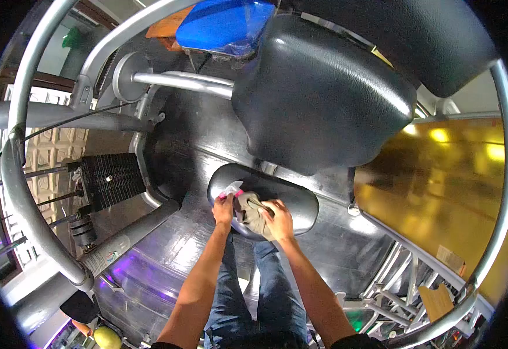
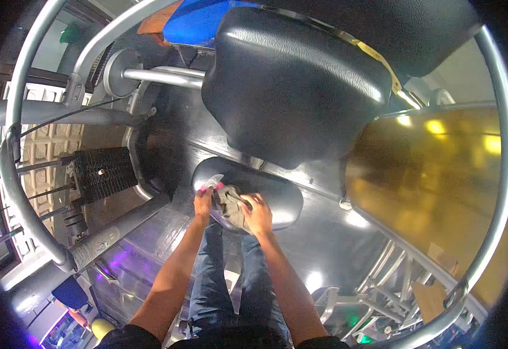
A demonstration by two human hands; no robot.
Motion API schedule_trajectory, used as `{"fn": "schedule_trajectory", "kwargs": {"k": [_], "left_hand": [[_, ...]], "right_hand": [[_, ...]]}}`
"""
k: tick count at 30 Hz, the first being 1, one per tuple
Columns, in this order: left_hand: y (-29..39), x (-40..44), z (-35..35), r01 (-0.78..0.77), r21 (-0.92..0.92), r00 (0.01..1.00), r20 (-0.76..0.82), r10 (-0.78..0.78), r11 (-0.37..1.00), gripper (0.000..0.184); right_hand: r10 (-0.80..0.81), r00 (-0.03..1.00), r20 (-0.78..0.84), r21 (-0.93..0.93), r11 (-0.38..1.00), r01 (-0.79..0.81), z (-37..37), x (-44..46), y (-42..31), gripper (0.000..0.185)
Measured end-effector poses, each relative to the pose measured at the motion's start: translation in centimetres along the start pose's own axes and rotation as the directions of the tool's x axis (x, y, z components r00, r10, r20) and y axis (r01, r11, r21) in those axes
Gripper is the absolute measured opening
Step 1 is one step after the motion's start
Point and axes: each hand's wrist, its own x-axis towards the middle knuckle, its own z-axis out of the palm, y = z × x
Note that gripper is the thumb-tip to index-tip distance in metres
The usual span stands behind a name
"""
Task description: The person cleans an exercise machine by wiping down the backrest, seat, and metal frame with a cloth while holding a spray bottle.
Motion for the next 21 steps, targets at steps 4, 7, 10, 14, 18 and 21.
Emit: {"fn": "schedule_trajectory", "kwargs": {"k": [4, 7, 10, 14, 18, 21], "left_hand": [[0.5, 0.8, 1.8, -0.209, -0.236, 0.977, -0.082, 0.195, 0.949, 0.041], [2.7, -1.4, 3.1, -0.199, -0.244, 0.976, -0.139, 0.169, 0.949, 0.053], [5.8, -4.6, 3.8, -0.191, 0.144, 0.958, -0.187, 0.216, 0.971, 0.086], [7.4, -5.3, 5.8, -0.044, 0.437, 0.962, -0.224, 0.156, 0.899, 0.089], [5.5, -3.2, 6.4, -0.174, 0.577, 0.927, -0.178, 0.33, 0.798, 0.083], [5.7, -4.2, 5.2, -0.25, 0.464, 0.929, -0.132, 0.346, 0.85, 0.076]], "right_hand": [[0.105, 0.994, -0.029, 0.353, 0.932, -0.089, -1.4, -2.0, 2.9, 0.032], [0.252, 0.967, 0.046, 0.374, 0.893, -0.25, -5.4, -4.5, 1.9, 0.035], [0.286, 0.955, 0.079, 0.365, 0.883, -0.295, -7.2, -5.8, 2.6, 0.035], [0.275, 0.959, -0.071, 0.514, 0.834, -0.201, -7.5, -6.7, 5.3, 0.025], [0.383, 0.854, -0.351, 0.545, 0.826, -0.147, -9.1, -5.9, 6.3, 0.026], [0.473, 0.854, -0.218, 0.341, 0.856, -0.387, -10.4, -3.2, 2.4, 0.027]]}}
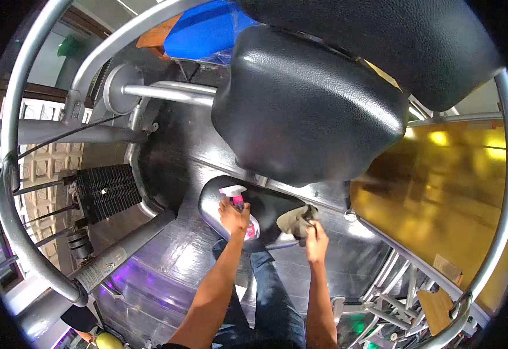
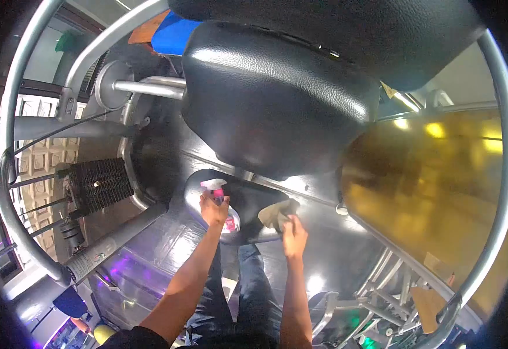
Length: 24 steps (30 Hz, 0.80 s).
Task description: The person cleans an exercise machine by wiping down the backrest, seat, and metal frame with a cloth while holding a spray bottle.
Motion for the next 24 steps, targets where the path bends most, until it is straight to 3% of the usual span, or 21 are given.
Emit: {"fn": "schedule_trajectory", "kwargs": {"k": [1, 2, 4, 6, 7, 8, 10, 11, 12, 14, 16, 18, 20, 21, 22, 24], "left_hand": [[-0.2, -0.7, -0.7, -0.025, -0.156, 0.999, -0.036, 0.019, 0.987, 0.075], [-0.2, -1.1, -1.3, -0.05, -0.318, 0.997, -0.079, 0.026, 0.947, 0.074], [-1.1, -1.7, -1.6, -0.139, -0.365, 0.989, -0.093, 0.113, 0.921, 0.075], [-2.6, -2.4, -1.1, -0.391, -0.484, 0.921, -0.199, 0.337, 0.783, 0.072], [-2.7, -2.8, -1.7, -0.438, -0.49, 0.898, -0.198, 0.393, 0.754, 0.067], [-2.8, -3.2, -2.5, -0.439, -0.492, 0.897, -0.197, 0.395, 0.752, 0.067], [-3.7, -4.0, -3.7, -0.366, -0.615, 0.906, -0.064, 0.418, 0.699, 0.062], [-4.5, -4.6, -3.9, -0.236, -0.737, 0.937, 0.001, 0.35, 0.633, 0.054], [-4.9, -4.9, -4.3, -0.137, -0.801, 0.951, 0.058, 0.303, 0.583, 0.041], [-3.2, -6.4, -8.3, -0.045, -0.81, 0.924, 0.188, 0.332, 0.584, 0.029], [-3.3, -7.6, -10.4, -0.096, -0.804, 0.906, 0.173, 0.385, 0.586, 0.025], [-3.8, -8.8, -12.6, -0.159, -0.799, 0.882, 0.149, 0.446, 0.58, 0.021], [-3.8, -9.8, -14.9, -0.229, -0.802, 0.831, 0.133, 0.54, 0.551, 0.019], [-2.9, -10.4, -16.9, -0.405, -0.736, 0.783, 0.028, 0.621, 0.543, 0.018], [-2.4, -10.9, -18.4, -0.432, -0.735, 0.77, 0.001, 0.638, 0.523, 0.018], [-2.0, -11.9, -21.0, -0.291, -0.826, 0.759, 0.109, 0.642, 0.484, 0.018]], "right_hand": [[-0.194, 0.981, 0.033, -0.192, 0.962, 0.196, 2.4, 1.9, 4.2, 0.027], [-0.272, 0.962, -0.027, -0.39, 0.889, 0.24, 4.5, 2.5, 6.9, 0.026], [-0.405, 0.912, 0.055, -0.429, 0.815, 0.388, 6.6, 2.7, 7.5, 0.031], [-0.446, 0.893, 0.065, -0.564, 0.722, 0.402, 8.2, 1.9, 6.9, 0.041], [-0.38, 0.921, 0.081, -0.646, 0.684, 0.339, 8.4, 1.5, 6.1, 0.052], [-0.381, 0.921, 0.078, -0.647, 0.684, 0.338, 8.5, 1.5, 5.8, 0.052], [-0.292, 0.956, 0.013, -0.607, 0.758, 0.24, 8.7, 1.8, 5.6, 0.061], [-0.281, 0.96, -0.017, -0.62, 0.756, 0.21, 8.6, 2.0, 5.5, 0.075], [-0.281, 0.959, -0.021, -0.617, 0.759, 0.209, 8.4, 2.4, 6.2, 0.075], [-0.305, 0.952, -0.003, -0.545, 0.799, 0.254, 8.2, 4.0, 8.2, 0.083], [-0.29, 0.954, -0.08, -0.567, 0.8, 0.196, 8.1, 4.5, 8.9, 0.08], [-0.125, 0.988, 0.089, -0.63, 0.762, 0.153, 6.9, 5.4, 8.9, 0.07], [0.092, 0.987, 0.134, -0.322, 0.946, -0.044, 4.2, 3.9, 5.6, 0.07], [0.074, 0.991, 0.115, -0.217, 0.975, -0.048, 3.5, 2.8, 4.8, 0.068], [0.055, 0.994, 0.096, -0.109, 0.993, -0.044, 2.6, 1.6, 3.8, 0.067], [-0.085, 0.984, 0.159, 0.28, 0.959, 0.037, 0.5, -1.6, 0.2, 0.056]]}}
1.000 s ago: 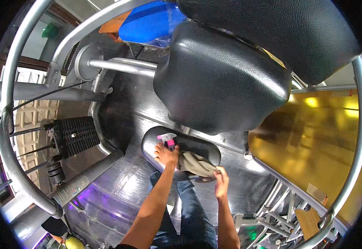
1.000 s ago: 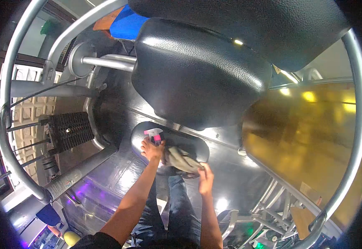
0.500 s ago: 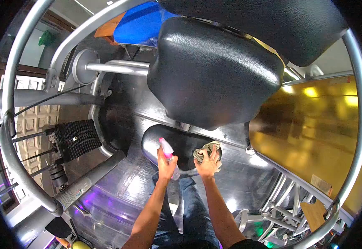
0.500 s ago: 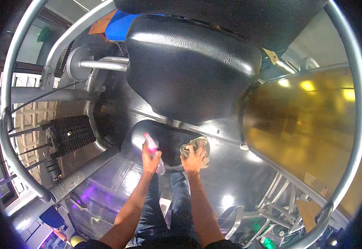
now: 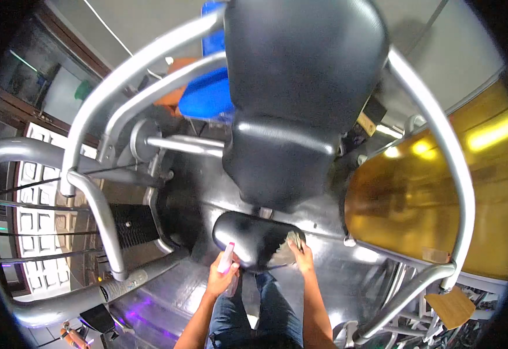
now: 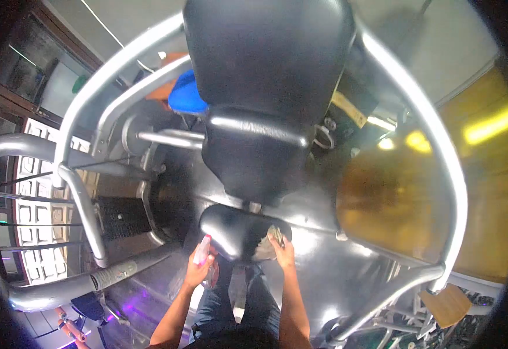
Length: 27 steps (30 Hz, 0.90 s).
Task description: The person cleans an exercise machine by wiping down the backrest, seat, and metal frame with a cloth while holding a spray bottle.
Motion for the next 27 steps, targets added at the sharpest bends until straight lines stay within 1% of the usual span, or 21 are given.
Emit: {"fn": "schedule_trajectory", "kwargs": {"k": [1, 2, 3, 4, 5, 6, 7, 8, 10, 12, 13, 14, 16, 18, 20, 22, 23, 24, 25, 26, 27], "left_hand": [[1.2, -0.1, -0.4, -0.042, 0.072, 0.999, 0.014, 0.041, 0.997, 0.019], [2.8, 0.1, -0.4, -0.076, 0.074, 0.997, 0.014, 0.075, 0.994, 0.019], [4.6, 0.2, -0.5, -0.095, 0.061, 0.995, 0.028, 0.094, 0.994, 0.02], [6.1, 0.4, -0.6, -0.115, 0.048, 0.993, 0.042, 0.113, 0.992, 0.022], [6.1, 0.9, -1.4, -0.071, -0.037, 0.99, 0.123, 0.075, 0.997, 0.025], [8.0, 1.5, -1.3, -0.104, -0.039, 0.986, 0.127, 0.109, 0.994, 0.025], [10.4, 2.0, -0.9, -0.189, -0.06, 0.974, 0.117, 0.195, 0.98, 0.027], [12.8, 2.6, -0.7, -0.274, -0.082, 0.954, 0.104, 0.281, 0.958, 0.029], [16.7, 4.0, -0.9, -0.359, -0.056, 0.922, 0.134, 0.363, 0.932, 0.029], [20.5, 6.1, -1.4, -0.447, -0.041, 0.875, 0.188, 0.446, 0.894, 0.026], [22.0, 7.5, -1.6, -0.503, -0.014, 0.848, 0.186, 0.497, 0.864, 0.044], [23.6, 8.4, -1.8, -0.463, -0.067, 0.867, 0.176, 0.467, 0.884, 0.038], [27.3, 10.8, -2.6, -0.483, -0.06, 0.852, 0.196, 0.485, 0.874, 0.033], [30.4, 13.5, -3.6, -0.509, -0.014, 0.835, 0.233, 0.498, 0.86, 0.031], [33.1, 16.3, -4.0, -0.513, -0.115, 0.821, 0.224, 0.525, 0.851, 0.028], [34.9, 19.2, -4.7, -0.514, -0.138, 0.812, 0.24, 0.532, 0.847, 0.025], [36.1, 20.6, -5.0, -0.499, -0.102, 0.821, 0.263, 0.507, 0.861, 0.025], [37.2, 21.5, -5.3, -0.486, -0.064, 0.828, 0.285, 0.482, 0.872, 0.024], [37.4, 22.1, -5.4, -0.538, -0.03, 0.813, 0.246, 0.527, 0.843, 0.028], [37.7, 22.5, -5.5, -0.534, -0.045, 0.812, 0.248, 0.528, 0.844, 0.028], [38.0, 22.8, -5.7, -0.423, -0.132, 0.864, 0.239, 0.443, 0.896, 0.031]], "right_hand": [[-0.027, 1.0, -0.004, 0.132, 0.991, 0.027, 0.0, -1.5, -2.1, 0.05], [-0.053, 0.999, -0.007, 0.261, 0.964, 0.053, 0.0, -2.6, -3.5, 0.044], [-0.01, 0.992, -0.127, 0.251, 0.967, 0.042, 0.2, -2.4, -2.1, 0.04], [0.077, 0.985, -0.154, 0.382, 0.924, -0.012, 0.5, -3.6, -4.6, 0.058], [0.06, 0.987, -0.152, 0.505, 0.863, 0.026, 0.7, -4.9, -7.1, 0.056], [0.047, 0.988, -0.148, 0.617, 0.785, 0.056, 0.8, -7.8, -12.2, 0.053], [-0.066, 0.992, -0.103, 0.667, 0.735, 0.118, 0.5, -8.0, -13.5, 0.051], [-0.097, 0.989, -0.11, 0.668, 0.73, 0.146, 0.4, -8.0, -15.3, 0.051], [-0.333, 0.94, -0.073, 0.744, 0.61, 0.274, 0.5, -8.8, -19.5, 0.049], [-0.412, 0.904, -0.117, 0.724, 0.587, 0.361, 0.6, -9.2, -24.0, 0.048], [-0.446, 0.888, -0.117, 0.692, 0.605, 0.395, 0.6, -9.1, -25.9, 0.049], [-0.478, 0.871, -0.117, 0.657, 0.62, 0.428, 0.8, -9.1, -28.0, 0.049], [-0.532, 0.836, -0.136, 0.666, 0.575, 0.475, 1.4, -10.1, -33.1, 0.045], [-0.583, 0.792, -0.181, 0.51, 0.633, 0.582, 1.6, -9.8, -35.8, 0.038], [-0.594, 0.785, -0.176, 0.481, 0.644, 0.595, 2.2, -9.6, -39.0, 0.035], [-0.647, 0.746, -0.157, 0.35, 0.67, 0.655, 2.7, -10.4, -41.9, 0.036], [-0.63, 0.758, -0.168, 0.289, 0.704, 0.649, 2.8, -10.7, -42.8, 0.039], [-0.631, 0.755, -0.177, 0.269, 0.707, 0.654, 3.0, -11.0, -43.9, 0.039], [-0.636, 0.743, -0.21, 0.262, 0.695, 0.669, 3.4, -11.2, -44.8, 0.042], [-0.64, 0.73, -0.24, 0.257, 0.683, 0.683, 3.8, -11.3, -45.4, 0.045], [-0.659, 0.706, -0.26, 0.277, 0.649, 0.708, 4.1, -11.1, -46.0, 0.05]]}}
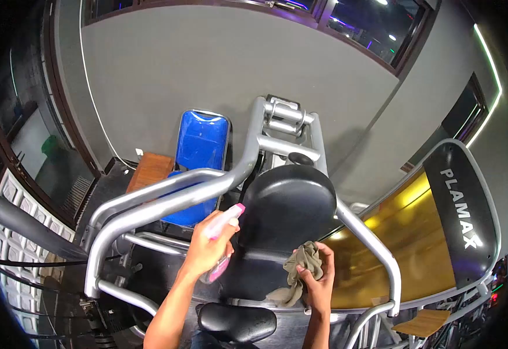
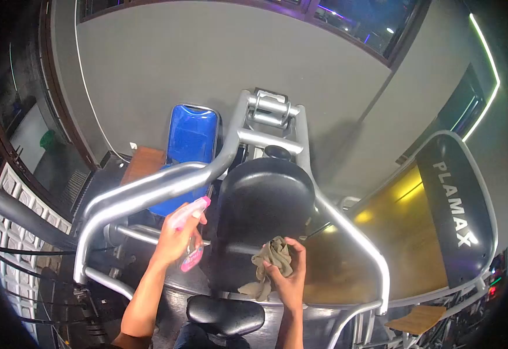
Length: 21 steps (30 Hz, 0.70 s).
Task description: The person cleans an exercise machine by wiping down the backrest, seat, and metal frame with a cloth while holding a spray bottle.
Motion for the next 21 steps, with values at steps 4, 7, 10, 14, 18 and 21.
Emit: {"fn": "schedule_trajectory", "kwargs": {"k": [4, 7, 10, 14, 18, 21], "left_hand": [[0.3, 1.8, -0.8, 0.143, -0.083, 0.99, 0.034, -0.14, 0.986, 0.038], [1.0, 3.1, -0.9, 0.188, -0.052, 0.981, 0.049, -0.186, 0.981, 0.032], [1.1, 4.2, -1.5, 0.222, -0.033, 0.974, 0.063, -0.219, 0.975, 0.038], [1.2, 4.3, -2.0, 0.27, 0.023, 0.96, 0.07, -0.271, 0.963, 0.036], [1.7, 3.6, -2.9, 0.22, -0.032, 0.969, 0.12, -0.215, 0.975, 0.025], [1.9, 2.9, -3.8, 0.202, 0.002, 0.967, 0.158, -0.2, 0.979, 0.024]], "right_hand": [[-0.046, 0.998, 0.031, -0.144, 0.988, 0.05, -0.3, 2.0, 0.4, 0.048], [-0.052, 0.997, 0.055, -0.19, 0.98, 0.062, 0.4, 3.3, -0.1, 0.048], [-0.057, 0.997, 0.049, -0.249, 0.966, 0.067, 0.9, 4.2, -0.6, 0.05], [-0.057, 0.998, 0.041, -0.301, 0.951, 0.066, 1.6, 5.5, -1.5, 0.053], [-0.325, 0.924, 0.203, -0.61, 0.696, 0.379, 3.0, 8.0, -4.4, 0.055], [-0.209, 0.915, 0.345, -0.717, 0.571, 0.401, 5.1, 10.0, -8.1, 0.056]]}}
